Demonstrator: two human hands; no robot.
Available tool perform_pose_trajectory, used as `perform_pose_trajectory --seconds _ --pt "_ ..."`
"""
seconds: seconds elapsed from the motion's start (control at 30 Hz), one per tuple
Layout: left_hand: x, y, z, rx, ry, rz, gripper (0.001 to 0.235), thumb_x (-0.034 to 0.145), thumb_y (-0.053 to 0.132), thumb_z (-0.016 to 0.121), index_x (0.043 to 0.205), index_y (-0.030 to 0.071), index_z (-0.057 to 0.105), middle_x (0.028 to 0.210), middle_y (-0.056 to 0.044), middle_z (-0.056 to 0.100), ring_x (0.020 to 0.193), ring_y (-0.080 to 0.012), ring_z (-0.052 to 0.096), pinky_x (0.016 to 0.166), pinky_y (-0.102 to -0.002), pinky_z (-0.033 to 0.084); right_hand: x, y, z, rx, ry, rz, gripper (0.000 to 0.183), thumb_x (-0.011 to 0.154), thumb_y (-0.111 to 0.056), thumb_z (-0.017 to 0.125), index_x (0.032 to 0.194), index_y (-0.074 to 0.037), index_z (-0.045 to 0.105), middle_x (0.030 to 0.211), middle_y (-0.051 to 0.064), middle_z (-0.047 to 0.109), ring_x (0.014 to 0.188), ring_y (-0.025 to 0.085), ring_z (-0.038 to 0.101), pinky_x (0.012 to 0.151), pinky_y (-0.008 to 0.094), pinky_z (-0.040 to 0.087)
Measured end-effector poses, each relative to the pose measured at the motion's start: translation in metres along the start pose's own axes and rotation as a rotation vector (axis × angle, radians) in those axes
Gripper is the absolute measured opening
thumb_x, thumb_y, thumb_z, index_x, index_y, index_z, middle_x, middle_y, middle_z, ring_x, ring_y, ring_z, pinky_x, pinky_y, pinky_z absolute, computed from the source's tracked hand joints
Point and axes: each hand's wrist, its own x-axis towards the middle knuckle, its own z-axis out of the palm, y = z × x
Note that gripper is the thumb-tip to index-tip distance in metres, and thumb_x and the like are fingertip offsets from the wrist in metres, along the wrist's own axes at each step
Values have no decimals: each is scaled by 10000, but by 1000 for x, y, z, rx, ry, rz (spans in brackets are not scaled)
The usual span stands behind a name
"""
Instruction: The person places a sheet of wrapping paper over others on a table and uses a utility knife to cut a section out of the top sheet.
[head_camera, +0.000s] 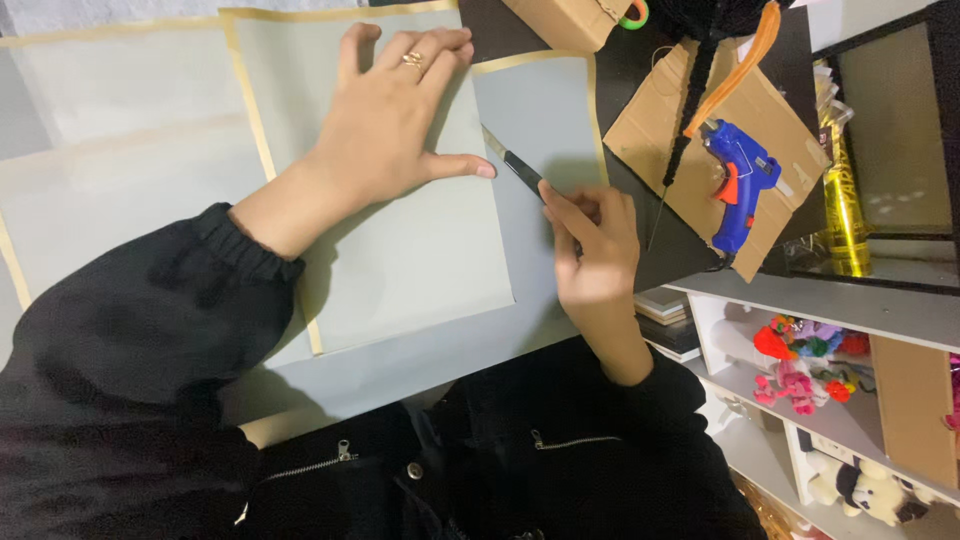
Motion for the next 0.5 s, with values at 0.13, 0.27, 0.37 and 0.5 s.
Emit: perform_pose_trajectory --seconds 0.13,0.27,0.37,0.5 --pt "5 -6 2 -94 -59 -38 1279 790 963 591 1524 -76 461 1606 -162 438 1455 -302 400 1146 -610 186 4 4 5 -29 -41 -6 485 1032 98 631 1374 -246 657 1053 61 608 929 264 517 849 366 466" --pt "9 -6 2 -175 -172 -108 1385 744 991 521 1610 -69 313 1696 -169 302 1568 -269 208 1208 -591 44 11 7 11 -46 -63 -10 461 1038 89 623 1361 -238 671 1073 55 591 927 270 512 810 357 494" --pt "8 -6 3 -199 -170 -106 1360 765 966 532 1613 -72 302 1704 -184 277 1576 -295 205 1210 -614 12 12 19 11 -97 -38 6 419 1029 55 672 1323 -242 707 1061 68 617 928 289 538 791 397 487" --pt "8 -6 4 -203 -173 -110 1355 762 970 530 1615 -58 301 1705 -182 266 1577 -291 209 1212 -621 14 19 18 10 -64 -51 -4 349 1038 22 693 1305 -202 715 1022 91 589 894 277 538 805 378 453"
